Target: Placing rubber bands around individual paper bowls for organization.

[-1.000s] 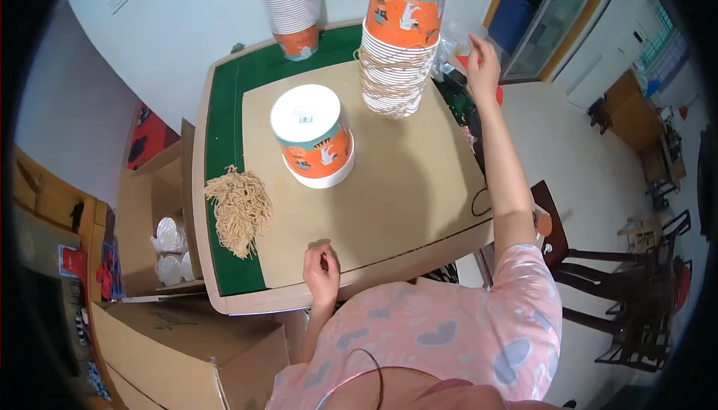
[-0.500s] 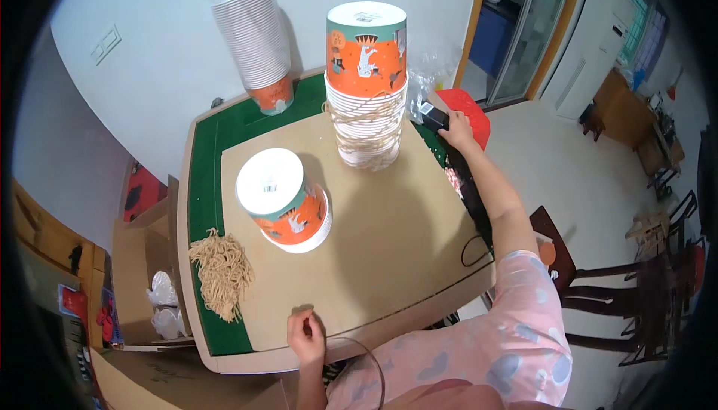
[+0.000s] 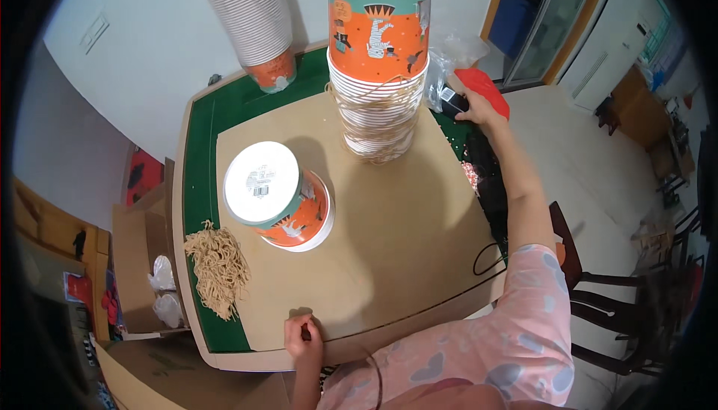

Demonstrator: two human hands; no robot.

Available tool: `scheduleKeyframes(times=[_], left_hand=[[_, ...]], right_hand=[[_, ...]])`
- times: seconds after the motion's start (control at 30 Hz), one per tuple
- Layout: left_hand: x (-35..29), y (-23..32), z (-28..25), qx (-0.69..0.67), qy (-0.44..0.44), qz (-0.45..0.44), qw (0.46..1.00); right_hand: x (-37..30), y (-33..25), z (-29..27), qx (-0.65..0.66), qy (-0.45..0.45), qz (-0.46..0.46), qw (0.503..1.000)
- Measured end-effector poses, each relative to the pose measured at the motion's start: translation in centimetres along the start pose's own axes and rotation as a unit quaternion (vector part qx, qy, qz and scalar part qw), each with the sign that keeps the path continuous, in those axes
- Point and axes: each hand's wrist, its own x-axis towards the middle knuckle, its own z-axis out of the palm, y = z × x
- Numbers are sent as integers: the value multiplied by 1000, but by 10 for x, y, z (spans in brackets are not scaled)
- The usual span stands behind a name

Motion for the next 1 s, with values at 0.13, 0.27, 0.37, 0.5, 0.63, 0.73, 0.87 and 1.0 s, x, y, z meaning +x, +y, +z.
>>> scheduleKeyframes(times=[0.13, 0.27, 0.37, 0.5, 0.63, 0.73, 0.87, 1.0], left_hand=[[-3, 4, -5, 18, 17, 16, 1000], [1, 6, -3, -1, 9, 40, 999], [-2, -1, 0, -21, 6, 40, 999], [-9, -6, -5, -49, -7, 1, 999], [-8, -10, -4, -58, -9, 18, 998], [-6, -4, -6, -68, -27, -23, 997], [8, 3, -6, -69, -12, 51, 996], [51, 20, 2, 48, -14, 172, 984]], right_hand=[[-11, -15, -1, 170, -30, -103, 980], [-7, 12, -36, 86, 136, 3, 987], [-18, -22, -67, 295, 442, 54, 846], [-112, -231, -92, 389, 466, -112, 787], [-177, -359, -39, 211, 240, -423, 848], [-193, -389, -19, 190, 93, -364, 907], [-182, -395, -8, 183, 32, -321, 929], [-187, -397, -5, 241, -10, -353, 904]])
